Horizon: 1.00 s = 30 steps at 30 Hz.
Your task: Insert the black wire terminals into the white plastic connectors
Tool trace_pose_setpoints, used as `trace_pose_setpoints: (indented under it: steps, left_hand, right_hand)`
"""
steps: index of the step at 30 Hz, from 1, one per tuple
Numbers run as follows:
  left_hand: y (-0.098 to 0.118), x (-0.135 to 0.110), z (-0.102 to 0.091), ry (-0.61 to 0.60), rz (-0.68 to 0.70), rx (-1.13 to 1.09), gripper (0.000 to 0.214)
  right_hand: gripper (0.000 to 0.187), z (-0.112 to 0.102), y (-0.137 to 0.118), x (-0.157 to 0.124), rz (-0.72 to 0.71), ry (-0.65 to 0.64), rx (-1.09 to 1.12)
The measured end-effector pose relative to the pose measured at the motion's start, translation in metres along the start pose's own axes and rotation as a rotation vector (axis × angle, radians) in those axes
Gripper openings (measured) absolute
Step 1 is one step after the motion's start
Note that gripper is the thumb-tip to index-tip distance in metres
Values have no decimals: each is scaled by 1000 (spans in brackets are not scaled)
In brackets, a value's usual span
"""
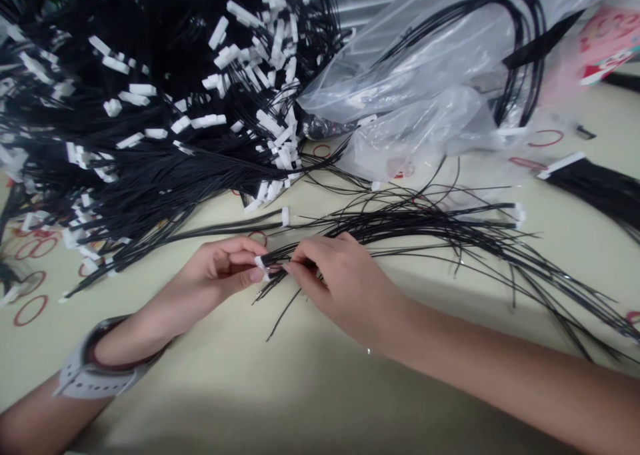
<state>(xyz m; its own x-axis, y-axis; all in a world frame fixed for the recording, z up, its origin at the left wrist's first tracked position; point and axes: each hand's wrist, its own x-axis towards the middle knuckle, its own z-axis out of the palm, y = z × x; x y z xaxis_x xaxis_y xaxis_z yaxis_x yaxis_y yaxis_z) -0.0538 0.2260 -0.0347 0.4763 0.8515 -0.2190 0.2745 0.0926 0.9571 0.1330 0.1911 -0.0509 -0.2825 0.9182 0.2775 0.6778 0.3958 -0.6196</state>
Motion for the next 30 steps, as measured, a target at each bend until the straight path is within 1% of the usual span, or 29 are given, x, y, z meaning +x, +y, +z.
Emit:
trace_pose_setpoints:
  steps: [5, 13, 17, 19, 21, 25, 30]
  left_hand:
    - [0, 2, 0, 11, -13, -2, 21]
    - [-2, 2, 2, 30, -33, -8, 21]
    - [-6, 1, 5, 6, -11, -7, 20]
    - [-9, 0, 8, 2, 12, 13, 19]
    - [-12, -1, 10, 8, 22, 23, 19]
    - [-13, -4, 17, 21, -5, -10, 17]
    - [-12, -7, 20, 25, -3, -8, 17]
  right_hand:
    - [17, 3, 2, 0, -42, 13, -35]
    - [18, 4, 3, 0, 0, 12, -1]
    - [19, 8, 2, -1, 2, 7, 5]
    - [21, 10, 2, -1, -18, 29, -4]
    - [21, 14, 3, -2, -61, 77, -20]
    - [16, 20, 7, -3, -130, 163, -43]
    - [14, 19, 9, -5, -157, 141, -16]
